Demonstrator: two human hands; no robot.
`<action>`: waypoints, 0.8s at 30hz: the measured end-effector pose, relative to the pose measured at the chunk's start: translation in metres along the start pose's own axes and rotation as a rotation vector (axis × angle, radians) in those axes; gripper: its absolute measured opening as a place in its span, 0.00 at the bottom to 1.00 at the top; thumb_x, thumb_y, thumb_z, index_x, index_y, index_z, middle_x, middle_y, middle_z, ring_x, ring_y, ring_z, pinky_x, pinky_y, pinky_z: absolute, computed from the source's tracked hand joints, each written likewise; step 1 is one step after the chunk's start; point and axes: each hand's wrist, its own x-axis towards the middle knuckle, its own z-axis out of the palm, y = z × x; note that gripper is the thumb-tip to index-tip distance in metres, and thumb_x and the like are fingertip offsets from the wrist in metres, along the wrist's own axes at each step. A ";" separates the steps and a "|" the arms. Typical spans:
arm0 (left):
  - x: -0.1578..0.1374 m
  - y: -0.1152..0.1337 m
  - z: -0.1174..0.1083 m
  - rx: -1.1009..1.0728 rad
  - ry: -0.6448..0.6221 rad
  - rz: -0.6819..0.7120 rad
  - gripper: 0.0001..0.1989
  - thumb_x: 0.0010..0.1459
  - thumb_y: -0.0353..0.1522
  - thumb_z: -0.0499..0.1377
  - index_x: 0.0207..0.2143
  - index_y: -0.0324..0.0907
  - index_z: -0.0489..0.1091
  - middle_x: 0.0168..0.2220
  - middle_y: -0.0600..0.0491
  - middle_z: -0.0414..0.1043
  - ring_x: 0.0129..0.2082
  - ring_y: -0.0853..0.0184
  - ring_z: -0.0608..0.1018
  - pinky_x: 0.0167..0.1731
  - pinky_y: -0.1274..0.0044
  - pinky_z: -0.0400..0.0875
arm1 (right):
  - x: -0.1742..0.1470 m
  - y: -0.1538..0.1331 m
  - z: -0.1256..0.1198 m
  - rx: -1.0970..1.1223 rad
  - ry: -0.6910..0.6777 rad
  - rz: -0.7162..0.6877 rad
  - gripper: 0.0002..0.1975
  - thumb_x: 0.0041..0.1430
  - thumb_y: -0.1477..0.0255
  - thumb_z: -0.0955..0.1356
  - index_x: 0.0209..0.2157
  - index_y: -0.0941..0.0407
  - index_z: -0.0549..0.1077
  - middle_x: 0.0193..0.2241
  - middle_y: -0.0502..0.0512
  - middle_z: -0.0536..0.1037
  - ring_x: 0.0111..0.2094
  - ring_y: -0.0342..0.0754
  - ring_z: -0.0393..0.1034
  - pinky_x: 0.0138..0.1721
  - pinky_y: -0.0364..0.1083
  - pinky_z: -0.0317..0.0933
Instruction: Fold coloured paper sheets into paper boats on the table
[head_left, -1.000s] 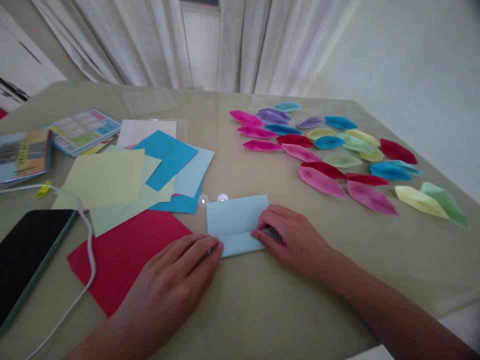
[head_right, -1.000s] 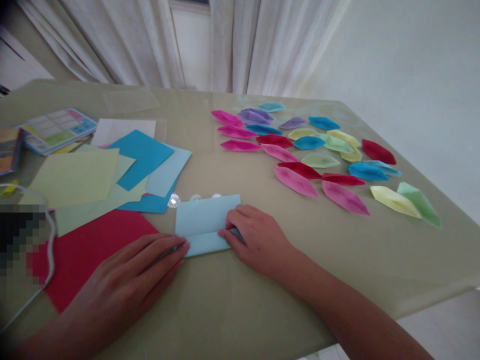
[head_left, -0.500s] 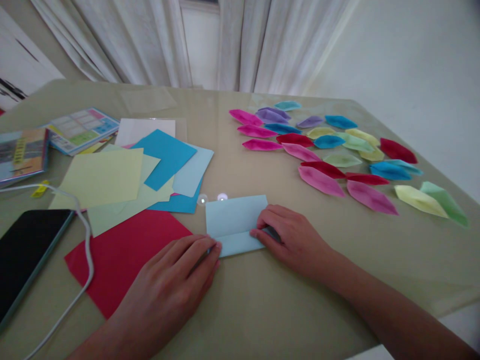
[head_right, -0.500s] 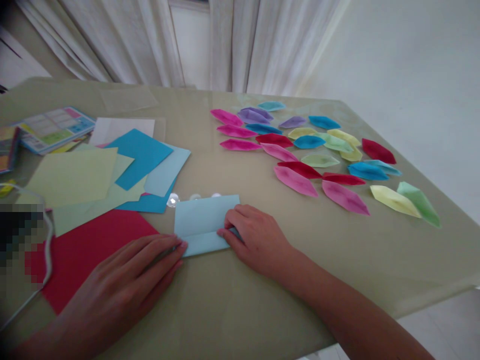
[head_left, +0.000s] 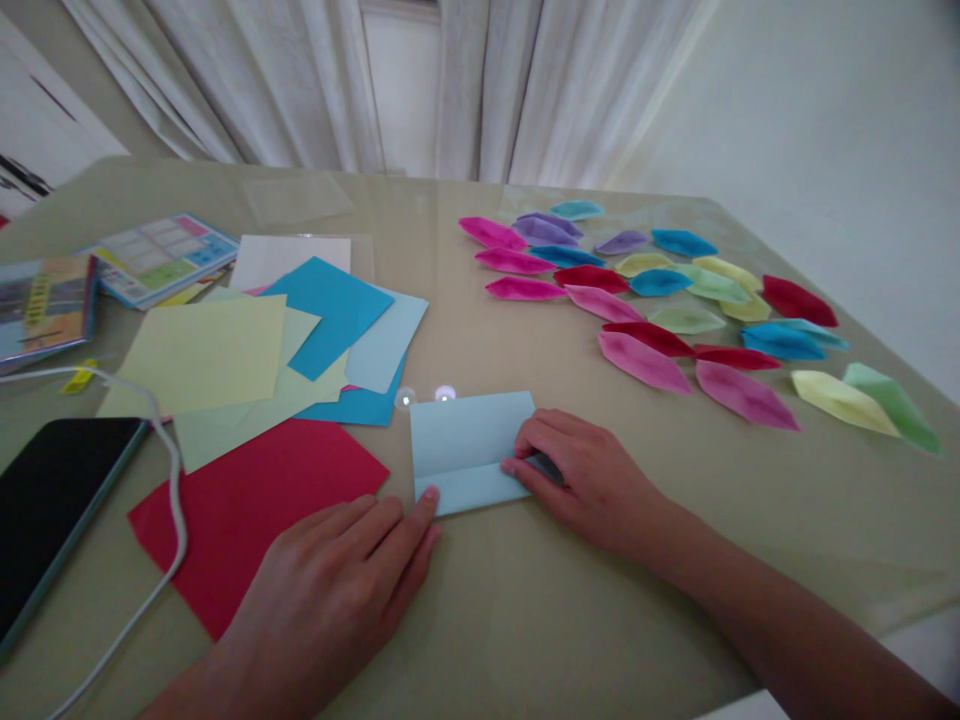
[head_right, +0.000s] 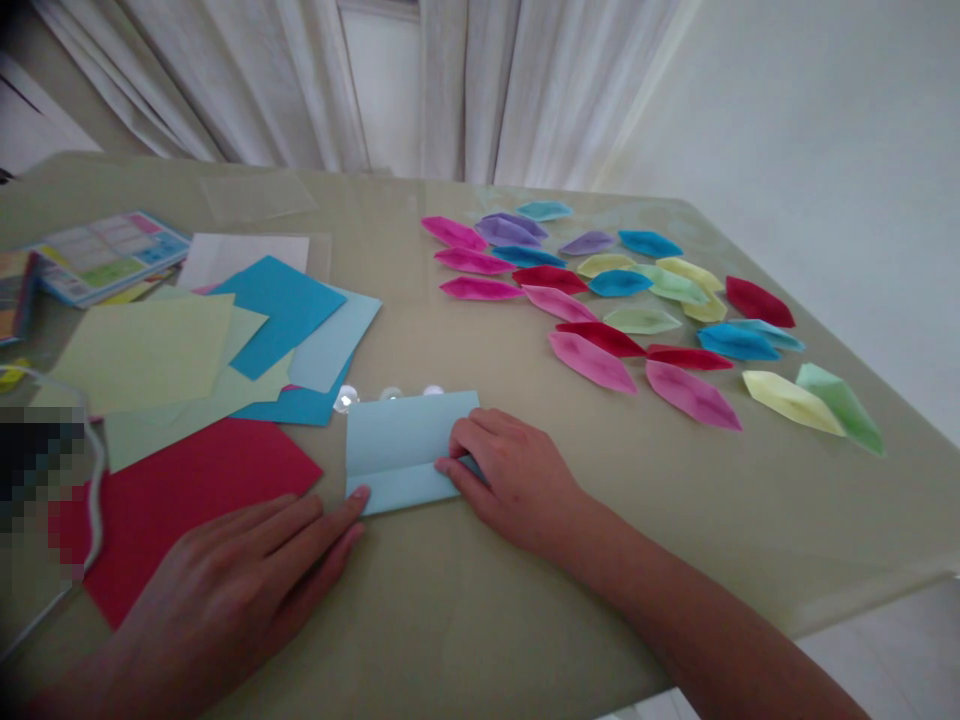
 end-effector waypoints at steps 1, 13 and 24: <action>0.000 0.000 0.000 0.004 -0.002 0.002 0.16 0.76 0.31 0.49 0.51 0.37 0.76 0.31 0.51 0.83 0.27 0.61 0.84 0.24 0.69 0.78 | 0.000 0.000 0.000 -0.002 0.002 -0.001 0.08 0.73 0.68 0.70 0.37 0.55 0.70 0.36 0.53 0.76 0.38 0.51 0.70 0.40 0.47 0.58; 0.000 0.000 0.000 0.009 0.008 0.009 0.16 0.76 0.30 0.50 0.50 0.37 0.77 0.32 0.50 0.83 0.29 0.58 0.85 0.25 0.66 0.79 | 0.001 0.002 0.001 0.004 0.008 -0.002 0.08 0.73 0.68 0.69 0.37 0.55 0.71 0.35 0.53 0.75 0.38 0.51 0.70 0.41 0.48 0.59; -0.002 -0.002 0.002 -0.055 0.006 0.009 0.12 0.73 0.28 0.55 0.50 0.36 0.77 0.49 0.44 0.83 0.45 0.55 0.83 0.44 0.62 0.79 | 0.000 0.002 0.002 -0.019 0.001 -0.001 0.09 0.73 0.66 0.69 0.37 0.55 0.70 0.36 0.53 0.75 0.38 0.51 0.70 0.40 0.48 0.58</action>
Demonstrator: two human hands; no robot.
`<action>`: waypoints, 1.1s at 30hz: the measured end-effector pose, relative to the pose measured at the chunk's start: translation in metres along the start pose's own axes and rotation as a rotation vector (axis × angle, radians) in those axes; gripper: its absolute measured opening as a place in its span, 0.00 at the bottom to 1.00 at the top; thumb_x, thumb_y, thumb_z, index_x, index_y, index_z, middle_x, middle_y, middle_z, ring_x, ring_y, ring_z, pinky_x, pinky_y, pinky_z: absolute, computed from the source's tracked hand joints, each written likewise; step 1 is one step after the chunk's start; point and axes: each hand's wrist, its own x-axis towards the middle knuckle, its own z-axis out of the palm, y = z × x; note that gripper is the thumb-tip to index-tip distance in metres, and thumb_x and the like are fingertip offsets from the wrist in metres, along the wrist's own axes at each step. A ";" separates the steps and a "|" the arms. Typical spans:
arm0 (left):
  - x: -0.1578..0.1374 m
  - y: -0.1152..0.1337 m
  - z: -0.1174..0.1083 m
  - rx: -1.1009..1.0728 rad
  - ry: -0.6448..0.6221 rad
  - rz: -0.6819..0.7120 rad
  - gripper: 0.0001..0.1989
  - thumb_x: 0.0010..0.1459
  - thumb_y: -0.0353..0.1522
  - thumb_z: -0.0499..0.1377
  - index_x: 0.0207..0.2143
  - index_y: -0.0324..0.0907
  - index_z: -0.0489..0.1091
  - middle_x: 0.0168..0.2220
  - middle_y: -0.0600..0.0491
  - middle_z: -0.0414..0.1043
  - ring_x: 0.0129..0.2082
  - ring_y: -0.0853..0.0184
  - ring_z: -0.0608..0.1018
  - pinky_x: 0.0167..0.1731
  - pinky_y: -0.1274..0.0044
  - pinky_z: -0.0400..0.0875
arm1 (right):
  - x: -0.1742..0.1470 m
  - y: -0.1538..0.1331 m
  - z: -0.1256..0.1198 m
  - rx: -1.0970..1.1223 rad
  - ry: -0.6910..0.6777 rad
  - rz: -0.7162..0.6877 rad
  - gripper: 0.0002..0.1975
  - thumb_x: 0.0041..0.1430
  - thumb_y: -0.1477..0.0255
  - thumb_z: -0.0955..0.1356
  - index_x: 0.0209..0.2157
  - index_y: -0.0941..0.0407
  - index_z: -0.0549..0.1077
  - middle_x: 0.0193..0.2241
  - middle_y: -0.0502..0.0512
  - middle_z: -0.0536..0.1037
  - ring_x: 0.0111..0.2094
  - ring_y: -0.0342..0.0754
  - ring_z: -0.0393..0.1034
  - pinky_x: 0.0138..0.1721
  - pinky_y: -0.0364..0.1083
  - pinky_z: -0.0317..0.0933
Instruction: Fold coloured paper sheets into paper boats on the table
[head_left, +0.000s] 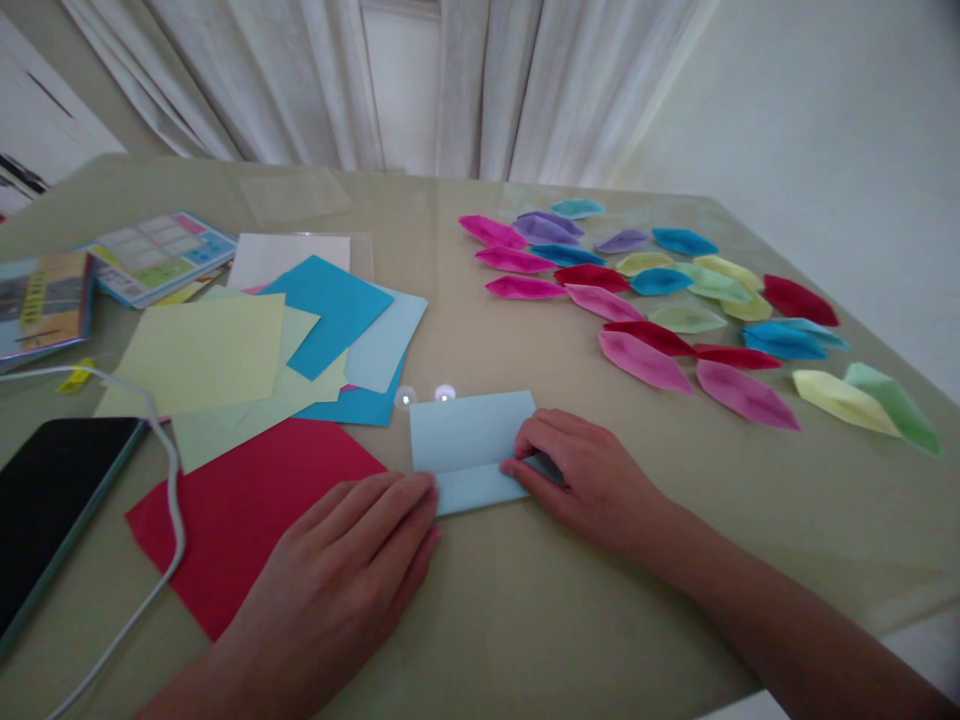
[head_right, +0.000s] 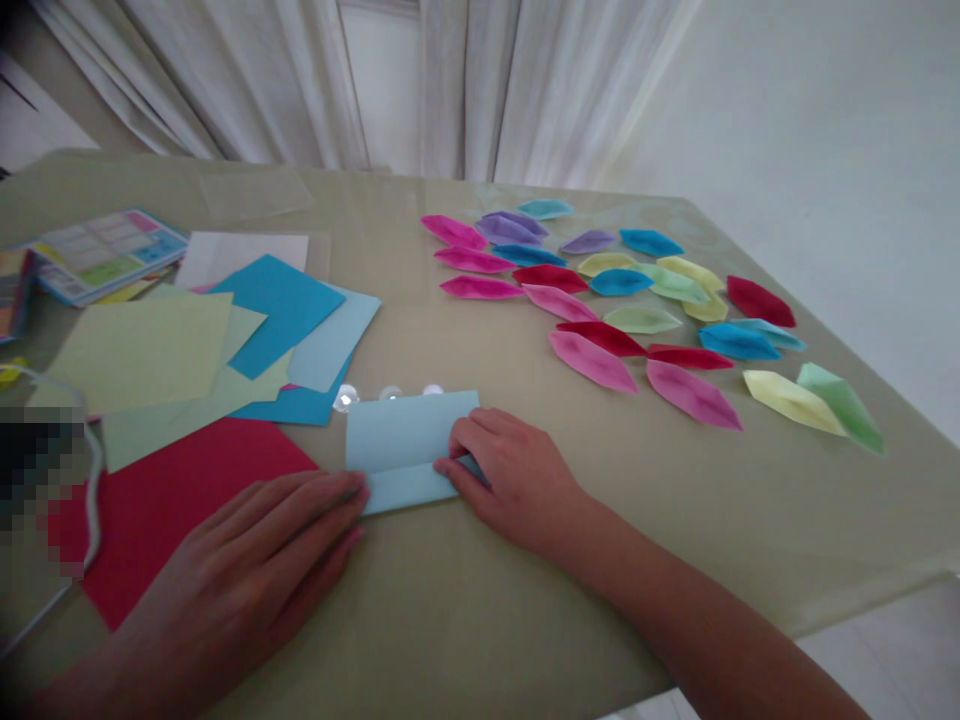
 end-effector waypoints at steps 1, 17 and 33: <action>-0.001 0.000 0.001 -0.018 -0.007 0.002 0.12 0.73 0.28 0.55 0.51 0.36 0.77 0.52 0.44 0.82 0.47 0.55 0.83 0.46 0.62 0.79 | 0.000 0.000 0.000 -0.012 0.000 0.003 0.09 0.73 0.66 0.69 0.37 0.55 0.70 0.36 0.53 0.76 0.38 0.51 0.70 0.40 0.48 0.58; 0.000 0.003 0.002 0.032 -0.022 0.012 0.15 0.75 0.29 0.51 0.51 0.35 0.77 0.51 0.45 0.83 0.46 0.55 0.84 0.46 0.62 0.79 | 0.002 0.004 -0.020 -0.187 -0.175 0.247 0.20 0.73 0.54 0.68 0.34 0.55 0.73 0.33 0.53 0.81 0.33 0.51 0.74 0.32 0.46 0.49; -0.012 0.003 0.003 0.070 -0.177 0.017 0.20 0.75 0.29 0.50 0.64 0.45 0.70 0.58 0.43 0.77 0.53 0.52 0.80 0.50 0.59 0.77 | -0.006 -0.005 -0.028 -0.345 0.146 -0.005 0.12 0.72 0.63 0.71 0.38 0.57 0.77 0.36 0.57 0.83 0.37 0.53 0.77 0.38 0.50 0.61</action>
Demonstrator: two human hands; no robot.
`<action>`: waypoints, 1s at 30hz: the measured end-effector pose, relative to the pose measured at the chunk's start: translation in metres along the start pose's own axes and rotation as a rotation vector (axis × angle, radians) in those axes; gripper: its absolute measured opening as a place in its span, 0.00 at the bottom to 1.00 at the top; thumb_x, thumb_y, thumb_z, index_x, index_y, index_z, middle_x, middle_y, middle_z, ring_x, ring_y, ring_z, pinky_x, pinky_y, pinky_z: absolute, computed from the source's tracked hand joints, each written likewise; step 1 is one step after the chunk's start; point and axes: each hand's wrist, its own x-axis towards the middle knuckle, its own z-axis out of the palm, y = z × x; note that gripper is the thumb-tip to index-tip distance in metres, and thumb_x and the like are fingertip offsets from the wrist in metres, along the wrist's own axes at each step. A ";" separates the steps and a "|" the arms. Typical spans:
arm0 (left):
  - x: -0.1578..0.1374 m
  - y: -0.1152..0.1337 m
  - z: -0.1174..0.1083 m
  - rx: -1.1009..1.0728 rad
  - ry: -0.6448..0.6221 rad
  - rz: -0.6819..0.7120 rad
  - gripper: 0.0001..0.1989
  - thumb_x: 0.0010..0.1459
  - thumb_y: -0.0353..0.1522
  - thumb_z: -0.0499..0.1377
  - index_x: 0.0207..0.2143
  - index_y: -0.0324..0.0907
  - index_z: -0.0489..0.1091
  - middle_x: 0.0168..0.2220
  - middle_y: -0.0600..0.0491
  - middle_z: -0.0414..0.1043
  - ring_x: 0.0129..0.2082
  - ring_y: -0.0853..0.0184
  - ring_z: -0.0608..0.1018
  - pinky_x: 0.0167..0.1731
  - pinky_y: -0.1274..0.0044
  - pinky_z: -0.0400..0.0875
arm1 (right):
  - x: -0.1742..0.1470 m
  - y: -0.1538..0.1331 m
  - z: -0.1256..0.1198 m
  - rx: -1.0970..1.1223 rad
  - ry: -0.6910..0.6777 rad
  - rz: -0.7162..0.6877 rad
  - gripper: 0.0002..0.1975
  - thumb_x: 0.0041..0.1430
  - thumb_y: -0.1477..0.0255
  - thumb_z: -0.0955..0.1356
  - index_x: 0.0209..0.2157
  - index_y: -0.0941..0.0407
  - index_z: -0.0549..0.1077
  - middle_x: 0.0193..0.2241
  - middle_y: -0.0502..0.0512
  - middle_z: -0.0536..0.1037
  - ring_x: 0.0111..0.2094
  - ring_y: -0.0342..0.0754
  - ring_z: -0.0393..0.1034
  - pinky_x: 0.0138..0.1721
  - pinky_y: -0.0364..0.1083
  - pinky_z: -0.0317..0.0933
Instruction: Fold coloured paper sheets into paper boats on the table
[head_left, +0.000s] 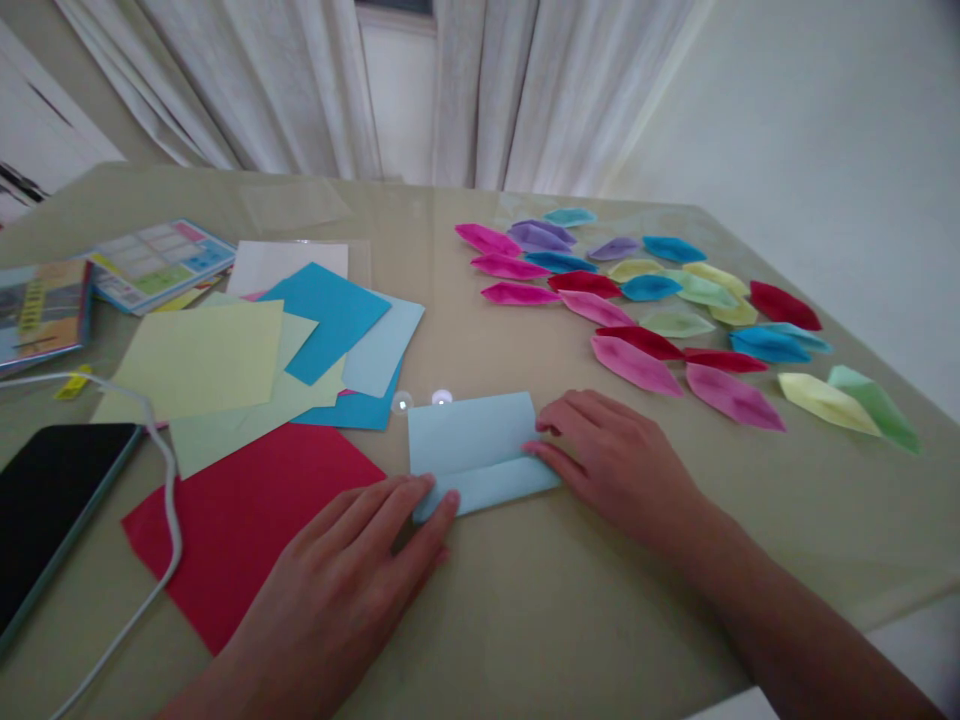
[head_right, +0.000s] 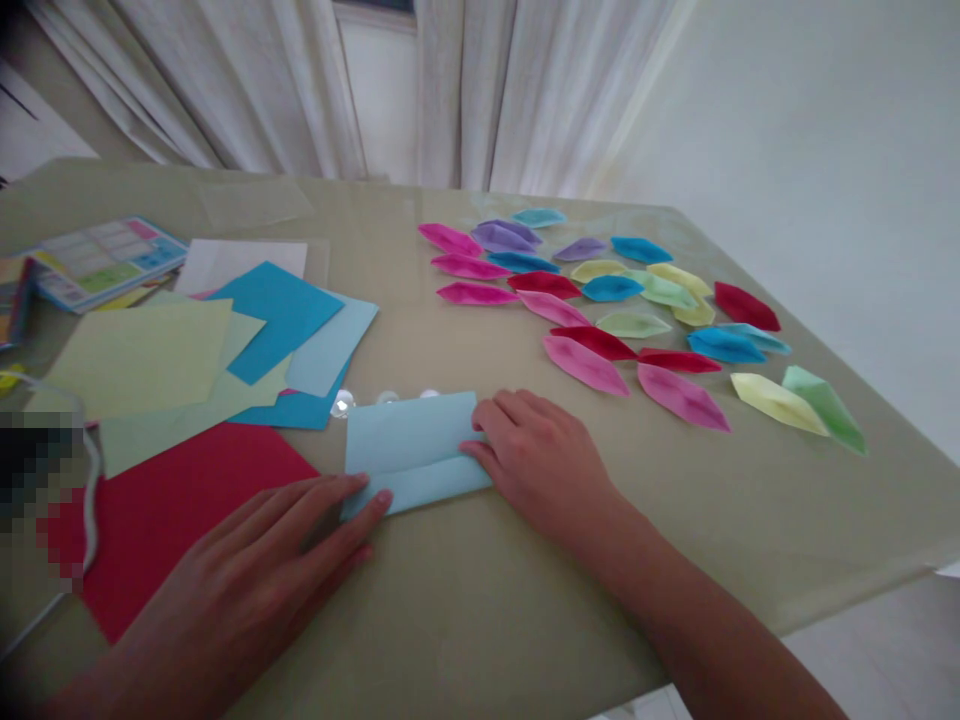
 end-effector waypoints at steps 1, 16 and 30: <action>0.001 0.000 -0.001 0.006 0.004 0.010 0.19 0.75 0.30 0.50 0.63 0.44 0.71 0.57 0.43 0.78 0.52 0.52 0.81 0.49 0.59 0.78 | -0.003 -0.006 -0.002 -0.015 0.129 -0.103 0.11 0.74 0.64 0.70 0.42 0.58 0.78 0.40 0.59 0.84 0.41 0.55 0.77 0.43 0.52 0.63; 0.007 0.001 -0.015 0.081 0.067 0.076 0.21 0.78 0.30 0.44 0.58 0.42 0.75 0.57 0.48 0.82 0.53 0.58 0.82 0.50 0.64 0.72 | -0.036 -0.034 -0.007 -0.038 -0.117 -0.208 0.14 0.65 0.57 0.76 0.37 0.55 0.85 0.42 0.54 0.88 0.33 0.52 0.83 0.34 0.49 0.72; 0.009 0.004 -0.006 -0.035 0.128 0.104 0.17 0.76 0.35 0.54 0.60 0.39 0.74 0.59 0.47 0.79 0.57 0.57 0.78 0.59 0.64 0.67 | -0.030 -0.030 -0.005 -0.101 -0.111 -0.216 0.17 0.70 0.59 0.73 0.29 0.55 0.79 0.27 0.54 0.82 0.29 0.52 0.77 0.33 0.52 0.62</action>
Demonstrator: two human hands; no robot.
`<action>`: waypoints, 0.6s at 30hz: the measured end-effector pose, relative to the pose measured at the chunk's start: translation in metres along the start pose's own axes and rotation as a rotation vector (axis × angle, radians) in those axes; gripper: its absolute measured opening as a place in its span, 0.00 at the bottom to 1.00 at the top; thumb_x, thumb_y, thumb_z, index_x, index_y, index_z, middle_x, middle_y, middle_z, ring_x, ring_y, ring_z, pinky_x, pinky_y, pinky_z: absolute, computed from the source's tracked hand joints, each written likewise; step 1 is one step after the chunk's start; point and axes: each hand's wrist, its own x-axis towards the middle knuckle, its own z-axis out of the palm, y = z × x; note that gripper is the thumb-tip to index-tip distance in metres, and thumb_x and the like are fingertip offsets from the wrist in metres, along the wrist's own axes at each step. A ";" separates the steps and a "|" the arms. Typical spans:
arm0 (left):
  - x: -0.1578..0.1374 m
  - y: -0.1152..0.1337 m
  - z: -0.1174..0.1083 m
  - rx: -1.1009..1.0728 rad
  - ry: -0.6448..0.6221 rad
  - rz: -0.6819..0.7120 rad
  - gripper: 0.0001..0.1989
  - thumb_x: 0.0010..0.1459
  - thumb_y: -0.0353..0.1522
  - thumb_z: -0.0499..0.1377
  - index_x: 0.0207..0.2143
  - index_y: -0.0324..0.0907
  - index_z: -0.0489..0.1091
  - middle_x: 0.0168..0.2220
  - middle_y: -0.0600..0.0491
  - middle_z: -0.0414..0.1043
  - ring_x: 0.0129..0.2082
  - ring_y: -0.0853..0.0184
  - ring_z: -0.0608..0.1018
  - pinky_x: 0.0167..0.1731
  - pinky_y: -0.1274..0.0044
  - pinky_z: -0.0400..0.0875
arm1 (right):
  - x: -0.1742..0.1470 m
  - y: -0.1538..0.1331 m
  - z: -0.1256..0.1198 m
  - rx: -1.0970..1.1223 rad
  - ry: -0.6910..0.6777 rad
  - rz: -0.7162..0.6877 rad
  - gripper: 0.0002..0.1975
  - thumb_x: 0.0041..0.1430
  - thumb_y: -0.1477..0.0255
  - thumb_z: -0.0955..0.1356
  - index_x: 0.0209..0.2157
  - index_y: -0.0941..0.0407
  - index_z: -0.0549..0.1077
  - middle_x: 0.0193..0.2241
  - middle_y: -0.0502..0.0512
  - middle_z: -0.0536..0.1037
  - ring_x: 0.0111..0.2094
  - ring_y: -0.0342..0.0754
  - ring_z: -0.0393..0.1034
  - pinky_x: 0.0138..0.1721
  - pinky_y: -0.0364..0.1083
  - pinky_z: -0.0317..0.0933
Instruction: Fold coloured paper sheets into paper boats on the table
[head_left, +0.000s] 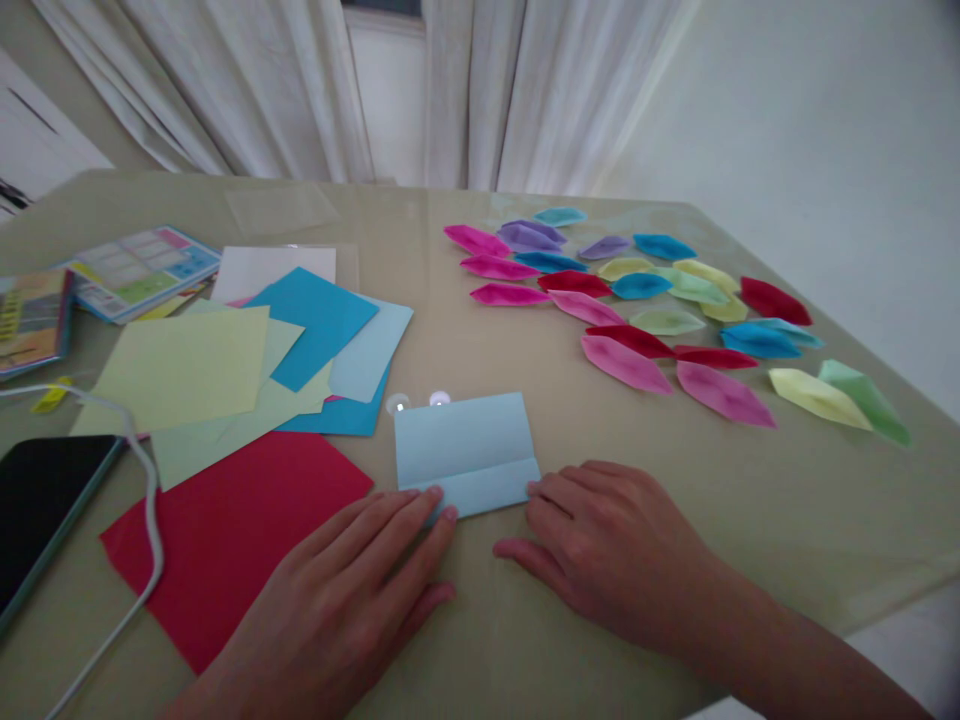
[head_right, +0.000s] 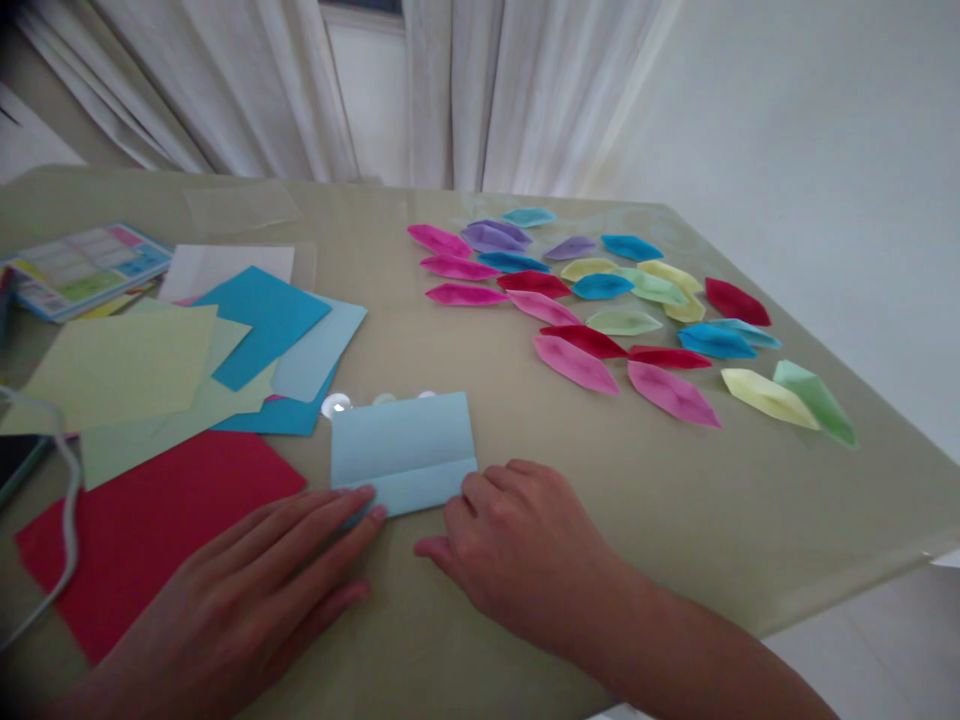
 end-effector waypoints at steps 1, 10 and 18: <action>0.001 0.001 0.002 -0.011 -0.023 -0.010 0.18 0.77 0.36 0.53 0.60 0.40 0.75 0.58 0.47 0.79 0.56 0.57 0.79 0.57 0.64 0.69 | 0.003 0.000 0.002 0.005 0.045 -0.028 0.17 0.71 0.60 0.72 0.30 0.55 0.79 0.28 0.54 0.81 0.30 0.53 0.76 0.34 0.52 0.61; -0.003 -0.002 0.003 -0.032 -0.054 -0.021 0.17 0.77 0.36 0.52 0.59 0.43 0.76 0.58 0.47 0.79 0.55 0.55 0.81 0.53 0.61 0.76 | 0.009 -0.008 0.010 0.088 -0.001 -0.114 0.16 0.68 0.57 0.74 0.41 0.57 0.80 0.34 0.54 0.80 0.36 0.53 0.74 0.40 0.52 0.63; 0.000 -0.009 -0.007 -0.052 -0.004 -0.082 0.14 0.76 0.37 0.54 0.50 0.45 0.81 0.54 0.50 0.82 0.50 0.57 0.82 0.51 0.63 0.77 | 0.001 0.010 -0.001 -0.033 -0.063 0.070 0.15 0.70 0.62 0.73 0.31 0.55 0.81 0.27 0.53 0.81 0.31 0.52 0.76 0.37 0.51 0.60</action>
